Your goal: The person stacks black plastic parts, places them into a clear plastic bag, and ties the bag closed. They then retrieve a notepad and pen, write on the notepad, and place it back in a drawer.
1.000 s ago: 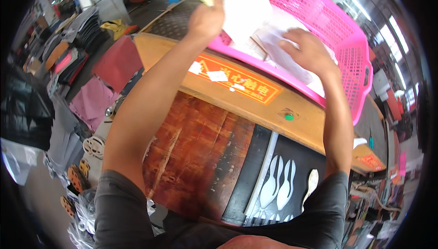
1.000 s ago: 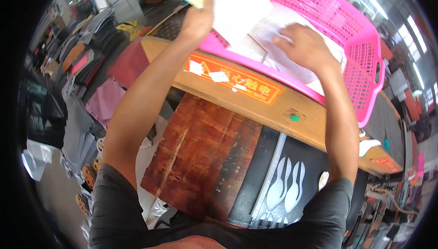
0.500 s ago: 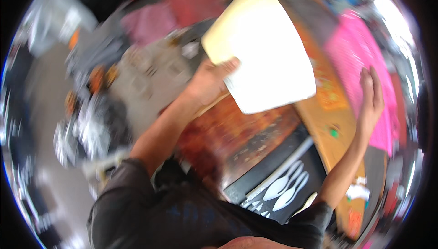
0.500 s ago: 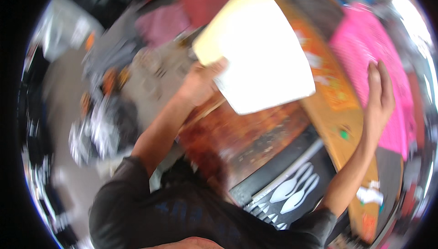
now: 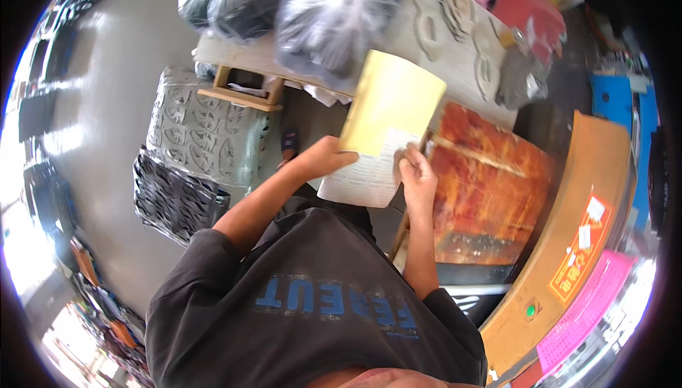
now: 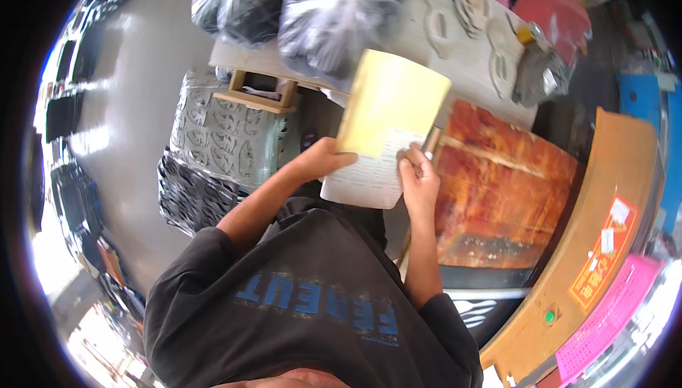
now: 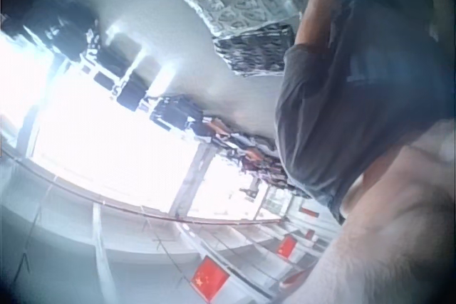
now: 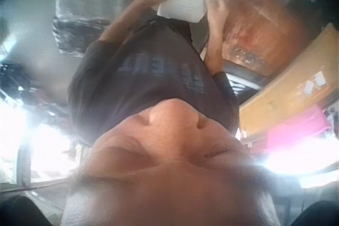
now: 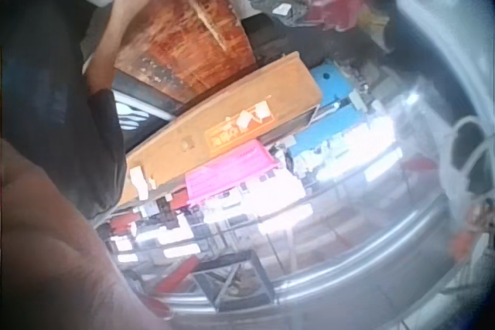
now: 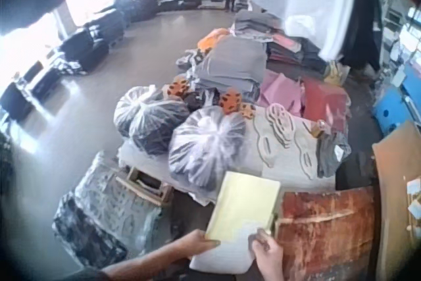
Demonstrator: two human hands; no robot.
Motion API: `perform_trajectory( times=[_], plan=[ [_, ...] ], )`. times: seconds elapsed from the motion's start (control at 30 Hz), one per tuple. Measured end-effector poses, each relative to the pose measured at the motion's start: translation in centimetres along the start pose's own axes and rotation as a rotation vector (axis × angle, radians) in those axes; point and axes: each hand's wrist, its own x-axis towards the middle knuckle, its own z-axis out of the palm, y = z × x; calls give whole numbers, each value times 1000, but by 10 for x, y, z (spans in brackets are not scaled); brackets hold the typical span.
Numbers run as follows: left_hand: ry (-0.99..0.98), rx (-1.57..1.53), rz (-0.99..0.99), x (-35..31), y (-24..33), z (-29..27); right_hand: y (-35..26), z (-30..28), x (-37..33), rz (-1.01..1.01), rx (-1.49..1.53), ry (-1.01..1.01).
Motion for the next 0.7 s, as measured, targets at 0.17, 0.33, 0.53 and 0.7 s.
perform_trajectory(
  times=[0.17, 0.33, 0.53, 0.7],
  plan=[
    [81, 629, 195, -34, -93, -101, 20, 114, -1, 156, -202, -204],
    [401, 1171, 156, -49, -185, -225, 44, 281, 30, -234, -434, -299],
    [254, 1309, 122, 10, -236, -286, 109, 446, 141, -598, -822, -605],
    [399, 1145, 251, 26, -250, -296, 157, 509, 212, -631, -1075, -537]
  ],
)
